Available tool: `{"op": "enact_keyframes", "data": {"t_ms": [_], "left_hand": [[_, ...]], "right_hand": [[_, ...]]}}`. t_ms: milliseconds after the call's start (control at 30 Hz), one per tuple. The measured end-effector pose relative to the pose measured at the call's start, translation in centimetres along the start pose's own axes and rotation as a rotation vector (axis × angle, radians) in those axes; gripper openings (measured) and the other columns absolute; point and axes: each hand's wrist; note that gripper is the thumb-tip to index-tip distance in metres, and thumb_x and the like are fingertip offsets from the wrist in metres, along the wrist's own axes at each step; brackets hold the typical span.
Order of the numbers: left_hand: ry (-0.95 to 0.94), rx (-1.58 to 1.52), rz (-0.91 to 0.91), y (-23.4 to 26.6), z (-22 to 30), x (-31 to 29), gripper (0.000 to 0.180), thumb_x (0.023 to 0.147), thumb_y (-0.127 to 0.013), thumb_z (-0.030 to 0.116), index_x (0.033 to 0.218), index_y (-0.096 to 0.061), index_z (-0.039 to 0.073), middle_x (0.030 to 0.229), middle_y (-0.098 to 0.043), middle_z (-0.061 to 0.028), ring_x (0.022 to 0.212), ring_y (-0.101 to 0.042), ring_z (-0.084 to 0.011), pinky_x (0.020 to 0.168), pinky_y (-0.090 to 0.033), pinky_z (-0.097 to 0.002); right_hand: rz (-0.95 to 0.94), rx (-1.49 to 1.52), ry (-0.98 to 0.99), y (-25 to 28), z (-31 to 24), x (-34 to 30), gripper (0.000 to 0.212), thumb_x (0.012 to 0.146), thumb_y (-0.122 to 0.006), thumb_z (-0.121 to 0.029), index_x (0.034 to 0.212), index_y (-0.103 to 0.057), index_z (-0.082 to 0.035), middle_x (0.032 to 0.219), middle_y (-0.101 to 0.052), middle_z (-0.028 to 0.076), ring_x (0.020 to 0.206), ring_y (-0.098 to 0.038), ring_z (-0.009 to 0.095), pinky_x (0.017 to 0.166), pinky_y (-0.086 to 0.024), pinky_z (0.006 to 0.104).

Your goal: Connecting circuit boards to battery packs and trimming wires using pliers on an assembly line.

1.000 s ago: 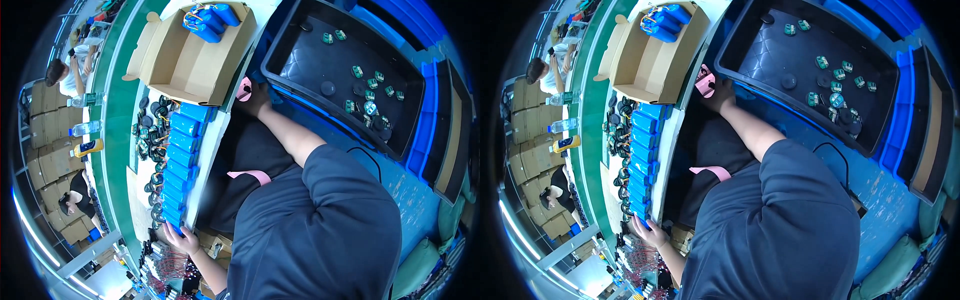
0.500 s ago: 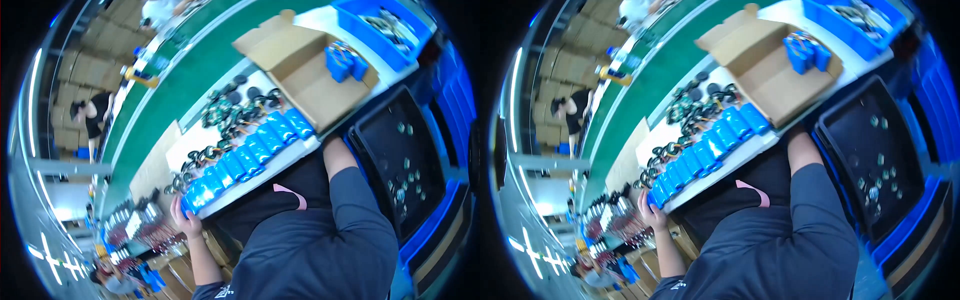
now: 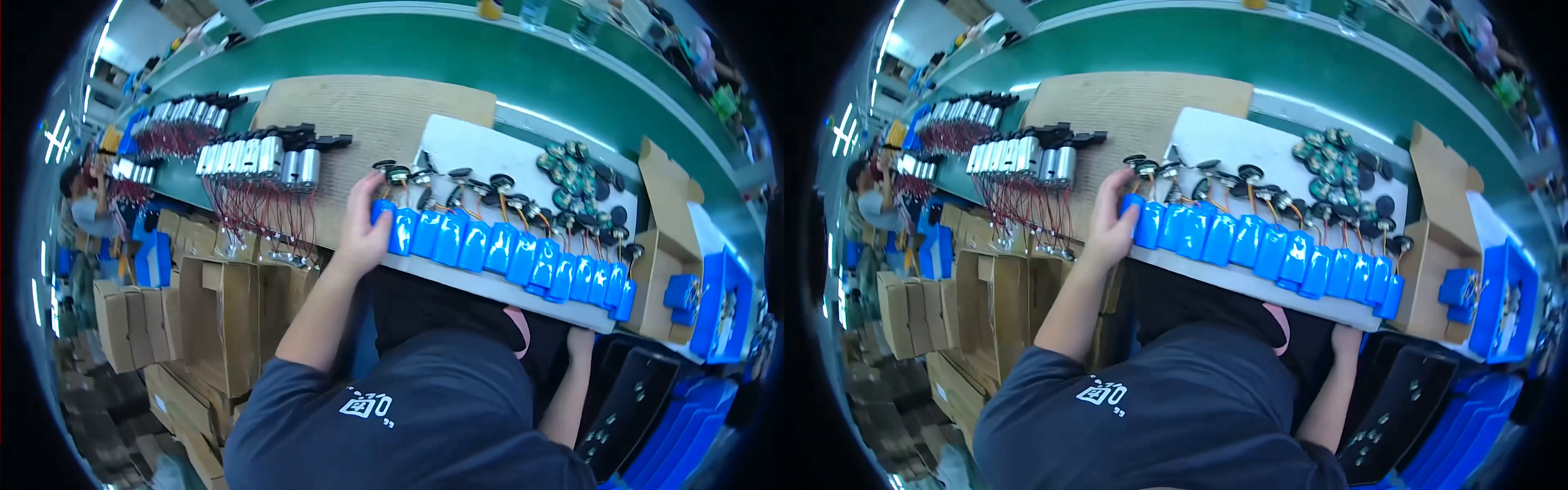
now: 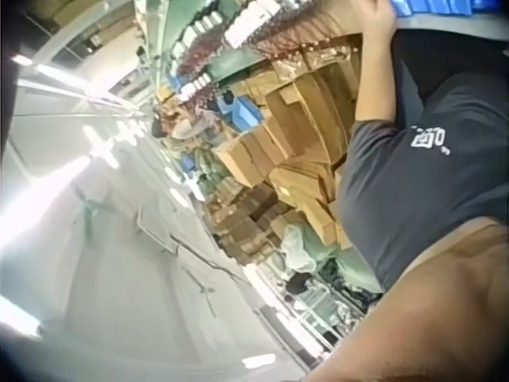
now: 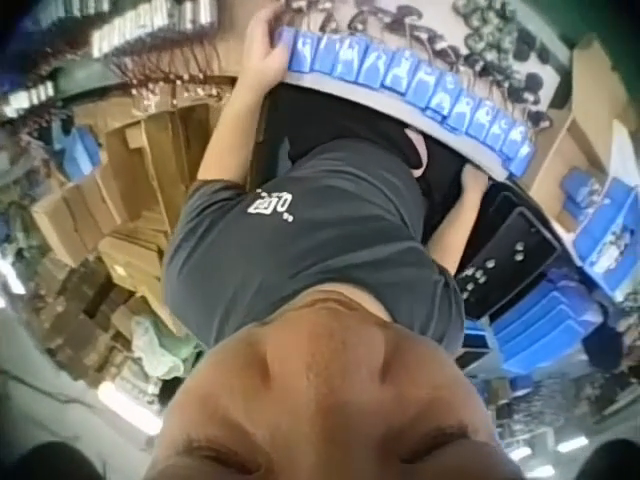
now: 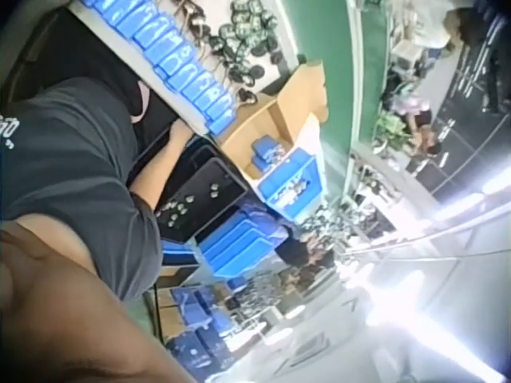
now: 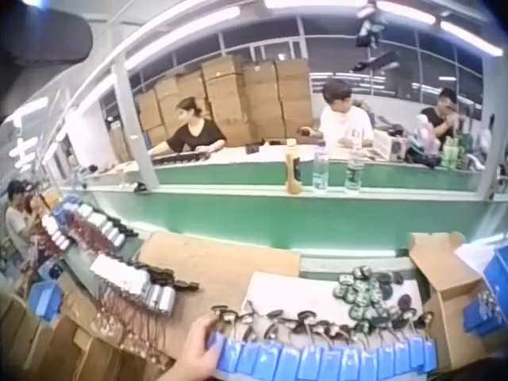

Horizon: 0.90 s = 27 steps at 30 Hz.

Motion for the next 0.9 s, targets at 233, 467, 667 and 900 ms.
{"op": "enact_keyframes", "data": {"t_ms": [233, 467, 667, 900], "left_hand": [[-0.241, 0.460, 0.013, -0.4, 2.1, -0.6, 0.046, 0.084, -0.061, 0.005, 0.127, -0.048, -0.004, 0.131, -0.049, -0.0232, 0.125, -0.047, -0.0419, 0.107, -0.038, -0.0456], [-0.276, 0.629, 0.028, 1.2, 2.7, -1.2, 0.042, 0.082, -0.066, 0.011, 0.119, -0.054, -0.002, 0.117, -0.055, -0.0203, 0.113, -0.052, -0.0396, 0.098, -0.042, -0.0466], [-0.267, 0.595, 0.110, 1.1, 2.6, -1.1, 0.040, 0.080, -0.066, 0.011, 0.116, -0.055, -0.002, 0.115, -0.055, -0.0196, 0.107, -0.053, -0.0388, 0.097, -0.042, -0.0464], [-0.187, 0.239, 0.348, 2.1, 1.6, -1.7, 0.051, 0.090, -0.064, 0.017, 0.131, -0.043, -0.004, 0.118, -0.052, -0.0205, 0.106, -0.056, -0.0340, 0.092, -0.047, -0.0426]], "right_hand": [[-0.486, -0.074, 0.145, 15.2, -21.7, -4.7, 0.019, 0.092, -0.059, -0.015, 0.094, -0.067, 0.003, 0.094, -0.070, 0.018, 0.081, -0.065, 0.036, 0.075, -0.051, 0.0380], [-0.214, 0.194, 0.943, 12.0, -39.7, -0.1, 0.016, 0.088, -0.063, -0.005, 0.102, -0.064, 0.001, 0.090, -0.062, 0.012, 0.079, -0.061, 0.022, 0.072, -0.048, 0.0315], [-0.045, -0.113, 1.218, 3.0, -48.7, 6.9, 0.028, 0.086, -0.064, -0.004, 0.113, -0.064, 0.002, 0.100, -0.064, 0.016, 0.093, -0.063, 0.036, 0.082, -0.051, 0.0382], [-0.276, -0.081, 1.156, 2.8, -51.4, 5.3, 0.027, 0.084, -0.066, -0.005, 0.110, -0.066, 0.002, 0.101, -0.066, 0.016, 0.092, -0.064, 0.036, 0.083, -0.052, 0.0367]]}}
Point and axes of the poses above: each hand's wrist, its own x-axis towards the middle knuckle, its own y-axis out of the back of the hand, z = x × y
